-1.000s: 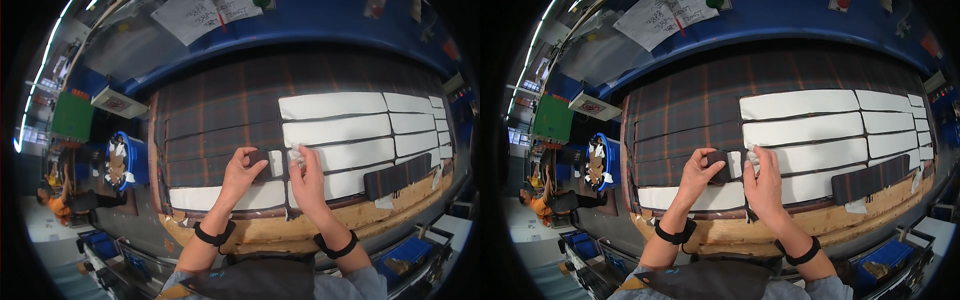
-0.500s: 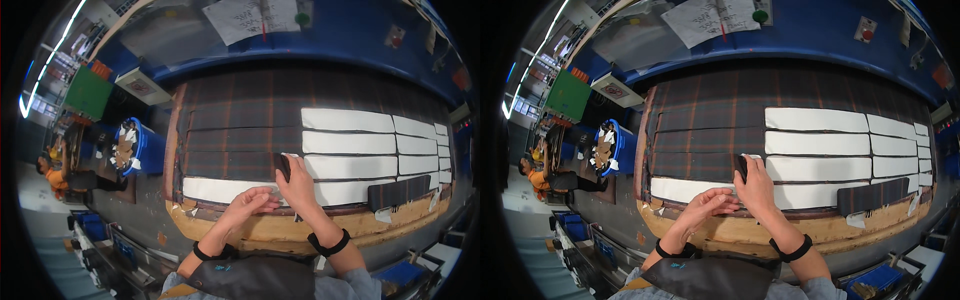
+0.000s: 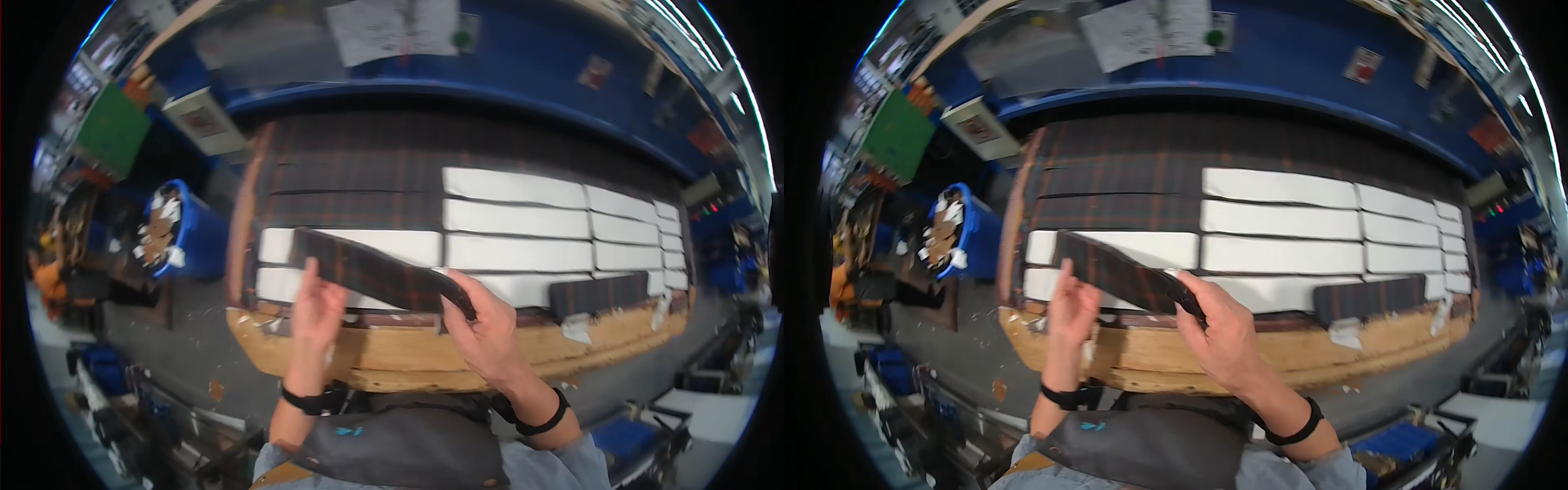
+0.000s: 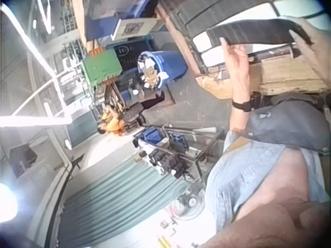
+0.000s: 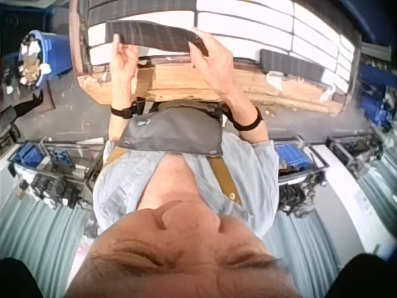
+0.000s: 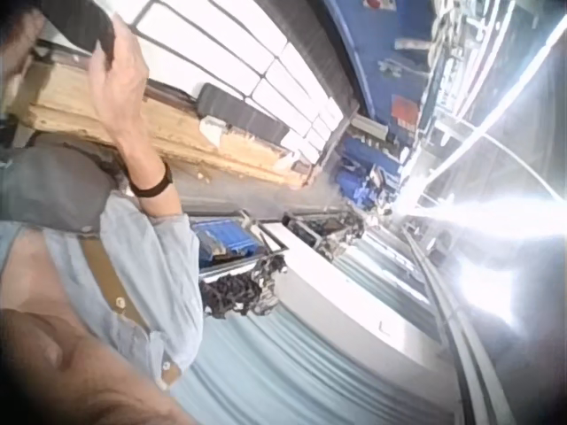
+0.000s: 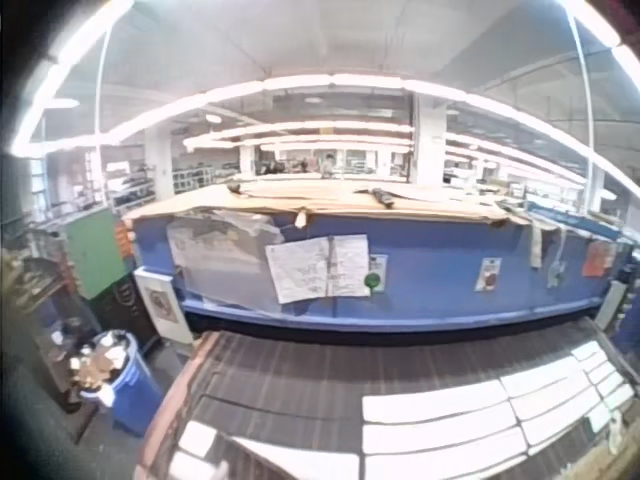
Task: The person aligns and stacks rectangular plaid fabric pieces on a wooden workbench. They handle the fabric strips one by one, peeling off white backing paper and arranging them into a neat pile. The person occasionally moves the stack to a nearby table before returning to the workbench to continue the assembly process.
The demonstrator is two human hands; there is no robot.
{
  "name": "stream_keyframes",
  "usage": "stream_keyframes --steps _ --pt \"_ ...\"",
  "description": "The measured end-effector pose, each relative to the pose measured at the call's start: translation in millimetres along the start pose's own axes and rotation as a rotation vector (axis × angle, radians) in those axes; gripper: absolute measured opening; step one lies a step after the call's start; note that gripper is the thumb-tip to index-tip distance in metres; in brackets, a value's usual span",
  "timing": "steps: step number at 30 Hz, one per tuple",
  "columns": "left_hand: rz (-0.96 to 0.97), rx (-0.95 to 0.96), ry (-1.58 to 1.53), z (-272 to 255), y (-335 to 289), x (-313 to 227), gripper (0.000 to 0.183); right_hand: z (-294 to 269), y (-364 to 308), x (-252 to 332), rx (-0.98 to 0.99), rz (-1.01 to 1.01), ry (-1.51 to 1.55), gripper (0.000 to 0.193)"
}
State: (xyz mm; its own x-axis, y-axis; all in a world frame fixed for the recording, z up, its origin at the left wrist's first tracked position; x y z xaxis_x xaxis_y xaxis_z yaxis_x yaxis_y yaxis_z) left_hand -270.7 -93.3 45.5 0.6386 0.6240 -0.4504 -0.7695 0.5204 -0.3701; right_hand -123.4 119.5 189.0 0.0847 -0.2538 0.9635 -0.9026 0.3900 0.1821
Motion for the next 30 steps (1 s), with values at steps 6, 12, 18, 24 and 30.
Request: stream_keyframes --steps 6,12,18,24,30 --pt "0.067 -0.234 0.115 52.7 -25.6 28.5 0.028 -128.6 -37.5 -23.9 -0.237 0.233 0.065 0.028" --pt "-0.18 0.105 0.697 133.2 -33.4 155.3 0.027 -292.2 -85.2 -78.9 -0.509 0.296 0.062 0.024" --pt "-0.295 0.214 0.973 195.1 -7.5 269.7 0.024 -432.3 -125.6 -143.4 -0.677 0.317 -0.01 0.026" --pt "-0.257 0.135 1.649 212.9 7.3 297.7 0.027 -477.3 -125.5 -199.1 -0.698 0.28 -0.132 0.034" --pt "-0.037 0.073 1.557 197.4 -19.8 296.5 0.076 -490.2 -129.1 -203.8 -0.781 0.342 -0.512 0.042"
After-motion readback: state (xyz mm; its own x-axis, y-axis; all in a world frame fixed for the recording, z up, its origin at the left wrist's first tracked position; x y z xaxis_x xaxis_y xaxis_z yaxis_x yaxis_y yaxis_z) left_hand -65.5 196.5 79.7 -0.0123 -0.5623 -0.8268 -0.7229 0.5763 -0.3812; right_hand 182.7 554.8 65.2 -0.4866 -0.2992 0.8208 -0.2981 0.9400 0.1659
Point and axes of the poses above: each hand's wrist, its own y-axis towards the middle knuckle, its own z-axis out of the palm, x = y × z, the point moved 5 cm from there along y, towards the middle knuckle, and after that the axes turned 11 degrees about y, right-handed, at the moved point
